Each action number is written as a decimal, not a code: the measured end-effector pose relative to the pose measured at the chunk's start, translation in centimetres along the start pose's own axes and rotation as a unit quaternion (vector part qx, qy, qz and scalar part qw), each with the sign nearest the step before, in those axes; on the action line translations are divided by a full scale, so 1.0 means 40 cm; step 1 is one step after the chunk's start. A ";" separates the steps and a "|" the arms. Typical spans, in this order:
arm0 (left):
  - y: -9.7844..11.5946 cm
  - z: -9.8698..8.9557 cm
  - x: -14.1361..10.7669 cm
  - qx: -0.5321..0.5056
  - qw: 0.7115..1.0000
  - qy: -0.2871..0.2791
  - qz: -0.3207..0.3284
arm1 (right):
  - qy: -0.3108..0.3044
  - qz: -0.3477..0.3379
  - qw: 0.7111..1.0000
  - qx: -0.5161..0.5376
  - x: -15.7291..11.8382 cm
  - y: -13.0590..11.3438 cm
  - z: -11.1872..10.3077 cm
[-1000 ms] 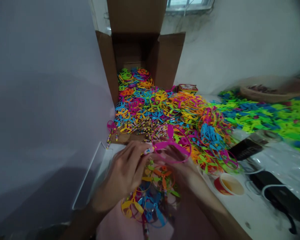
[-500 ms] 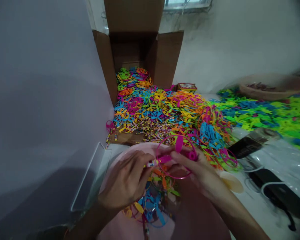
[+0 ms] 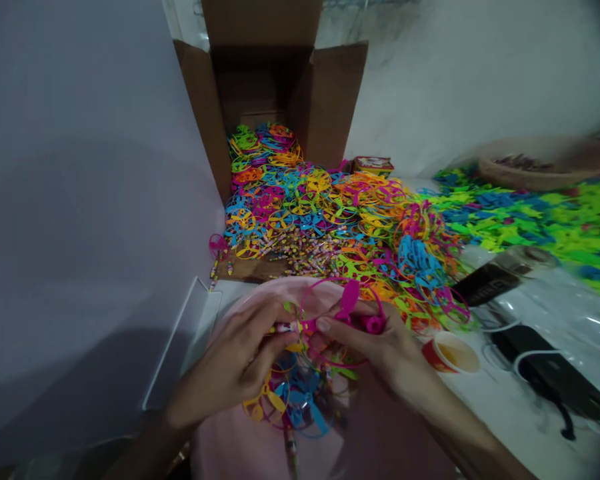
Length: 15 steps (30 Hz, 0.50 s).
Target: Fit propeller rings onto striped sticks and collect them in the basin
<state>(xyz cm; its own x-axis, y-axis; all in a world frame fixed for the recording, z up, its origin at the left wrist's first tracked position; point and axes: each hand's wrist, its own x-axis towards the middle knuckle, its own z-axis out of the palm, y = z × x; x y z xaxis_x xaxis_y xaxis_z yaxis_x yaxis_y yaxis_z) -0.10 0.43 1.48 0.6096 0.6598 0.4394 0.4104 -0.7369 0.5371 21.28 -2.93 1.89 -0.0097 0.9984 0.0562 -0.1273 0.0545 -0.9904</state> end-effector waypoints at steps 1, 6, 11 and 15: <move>0.000 0.001 -0.002 -0.009 1.000 -0.004 0.003 | -0.003 0.001 1.000 -0.002 -0.001 0.005 0.002; 0.022 0.005 -0.001 -0.007 0.999 -0.031 -0.012 | 0.016 0.021 1.000 0.016 -0.011 0.022 0.003; 0.032 0.005 0.011 0.034 0.999 -0.026 -0.003 | 0.040 0.001 0.999 0.015 -0.008 0.018 0.003; 0.012 0.021 0.012 0.034 0.999 -0.010 -0.007 | 0.052 -0.006 0.999 0.010 0.002 0.020 0.006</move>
<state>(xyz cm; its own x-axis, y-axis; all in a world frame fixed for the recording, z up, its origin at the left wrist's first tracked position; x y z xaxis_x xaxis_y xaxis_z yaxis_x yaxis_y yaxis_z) 0.96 0.28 1.34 0.6168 0.6670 0.4179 0.4635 -0.7370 0.4920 20.93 -2.80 1.13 0.0946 0.9940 0.0546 -0.1465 0.0681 -0.9869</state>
